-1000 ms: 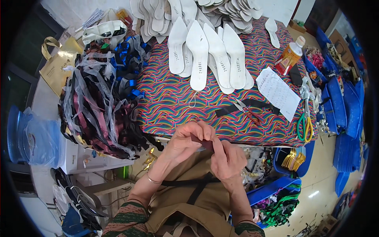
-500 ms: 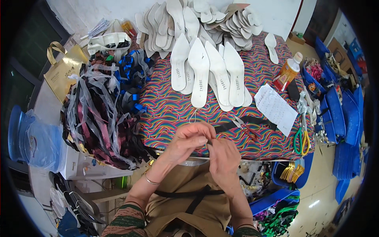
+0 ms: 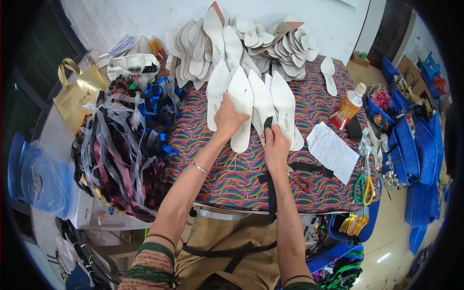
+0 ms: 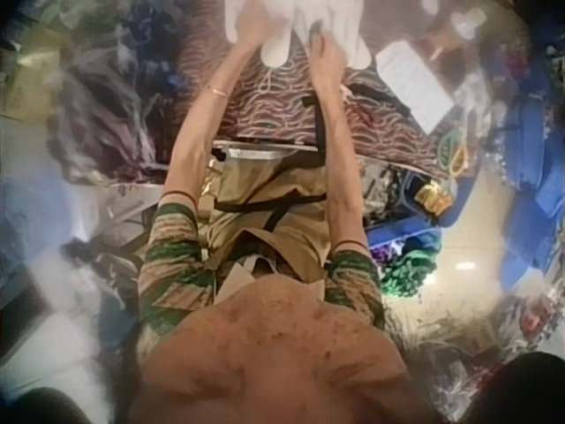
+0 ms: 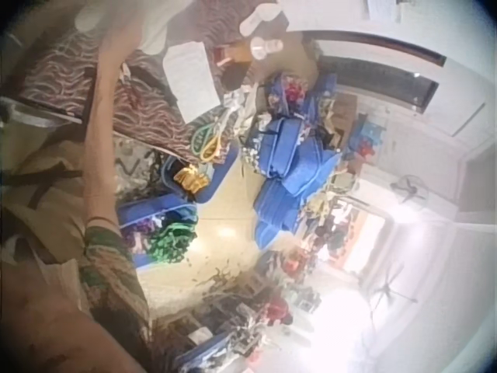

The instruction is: The person unpacks a bundle of dark fabric straps, selects a specific strap, and uses scissors to cut it to length. They then attach the strap to a white shoe sole, folding the ends over the edges to secure it in place.

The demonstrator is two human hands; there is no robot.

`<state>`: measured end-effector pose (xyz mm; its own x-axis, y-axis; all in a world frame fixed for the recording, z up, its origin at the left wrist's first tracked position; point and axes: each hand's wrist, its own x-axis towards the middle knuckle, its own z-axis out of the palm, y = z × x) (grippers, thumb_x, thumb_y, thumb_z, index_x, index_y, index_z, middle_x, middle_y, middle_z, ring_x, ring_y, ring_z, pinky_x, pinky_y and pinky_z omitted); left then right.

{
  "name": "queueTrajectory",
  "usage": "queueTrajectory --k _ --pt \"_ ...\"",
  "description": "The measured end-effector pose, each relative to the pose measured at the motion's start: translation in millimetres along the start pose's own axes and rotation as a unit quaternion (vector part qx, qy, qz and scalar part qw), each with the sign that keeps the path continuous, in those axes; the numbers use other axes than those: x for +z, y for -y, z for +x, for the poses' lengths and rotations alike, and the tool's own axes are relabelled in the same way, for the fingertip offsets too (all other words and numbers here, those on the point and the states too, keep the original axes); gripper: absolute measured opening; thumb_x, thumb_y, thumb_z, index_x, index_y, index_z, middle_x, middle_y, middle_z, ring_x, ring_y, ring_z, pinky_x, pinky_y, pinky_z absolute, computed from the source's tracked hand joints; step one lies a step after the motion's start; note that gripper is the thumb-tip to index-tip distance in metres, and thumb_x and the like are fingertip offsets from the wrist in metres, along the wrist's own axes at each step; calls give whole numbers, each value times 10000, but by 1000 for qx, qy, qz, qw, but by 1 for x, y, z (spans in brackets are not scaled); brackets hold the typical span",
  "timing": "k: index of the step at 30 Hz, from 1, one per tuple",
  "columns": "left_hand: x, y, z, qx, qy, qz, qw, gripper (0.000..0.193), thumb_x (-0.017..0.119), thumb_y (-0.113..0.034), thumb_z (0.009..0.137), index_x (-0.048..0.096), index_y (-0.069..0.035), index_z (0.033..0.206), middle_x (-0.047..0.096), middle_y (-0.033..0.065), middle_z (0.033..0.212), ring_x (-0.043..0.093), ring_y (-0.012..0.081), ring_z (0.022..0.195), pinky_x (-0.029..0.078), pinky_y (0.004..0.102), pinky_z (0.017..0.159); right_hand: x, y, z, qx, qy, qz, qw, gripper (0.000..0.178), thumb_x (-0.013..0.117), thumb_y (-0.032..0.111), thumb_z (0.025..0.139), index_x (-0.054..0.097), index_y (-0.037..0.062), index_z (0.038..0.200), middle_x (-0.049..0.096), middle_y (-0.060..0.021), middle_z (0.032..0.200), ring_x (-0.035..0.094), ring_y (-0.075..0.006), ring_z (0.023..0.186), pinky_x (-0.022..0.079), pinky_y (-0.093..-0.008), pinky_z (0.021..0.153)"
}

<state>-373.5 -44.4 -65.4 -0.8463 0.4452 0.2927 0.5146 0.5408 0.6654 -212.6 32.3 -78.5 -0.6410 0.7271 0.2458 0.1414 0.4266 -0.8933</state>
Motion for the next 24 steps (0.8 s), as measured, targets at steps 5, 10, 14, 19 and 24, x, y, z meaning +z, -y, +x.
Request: queueTrajectory --k 5,10,14,19,24 --pt "-37 10 20 -127 234 -335 904 660 730 -9 687 458 75 1283 661 218 1054 690 323 904 565 384 795 0 0 0 -22 -12 -12 1000 220 485 175 969 548 -20 889 652 -214 771 625 -418 753 450 -481 676" --pt "-89 -7 -6 -174 194 -664 701 685 659 31 714 449 24 1365 643 115 982 661 214 763 562 304 682 2 -3 1 -22 -22 7 999 223 487 174 968 549 -17 872 657 -209 759 633 -410 750 457 -479 676" --pt "-119 15 -58 -115 235 -760 595 644 583 48 732 442 3 1359 647 177 1046 687 257 830 593 339 733 2 -13 4 -21 -14 64 998 189 488 141 956 560 -19 885 668 -159 754 632 -298 667 463 -408 641" --pt "-115 -4 -161 -252 128 -702 654 327 682 -125 873 585 -44 1175 652 58 880 632 161 673 552 290 600 -39 20 -37 75 1 368 927 194 511 74 960 632 -28 1072 612 -30 730 542 -79 598 420 -221 528" --pt "-106 -23 -214 -333 213 -681 616 207 692 -133 887 680 -25 1064 717 68 925 693 132 758 567 270 640 -83 74 -129 89 -34 314 945 181 531 109 976 633 -26 1040 564 -6 685 451 -47 541 332 -191 485"
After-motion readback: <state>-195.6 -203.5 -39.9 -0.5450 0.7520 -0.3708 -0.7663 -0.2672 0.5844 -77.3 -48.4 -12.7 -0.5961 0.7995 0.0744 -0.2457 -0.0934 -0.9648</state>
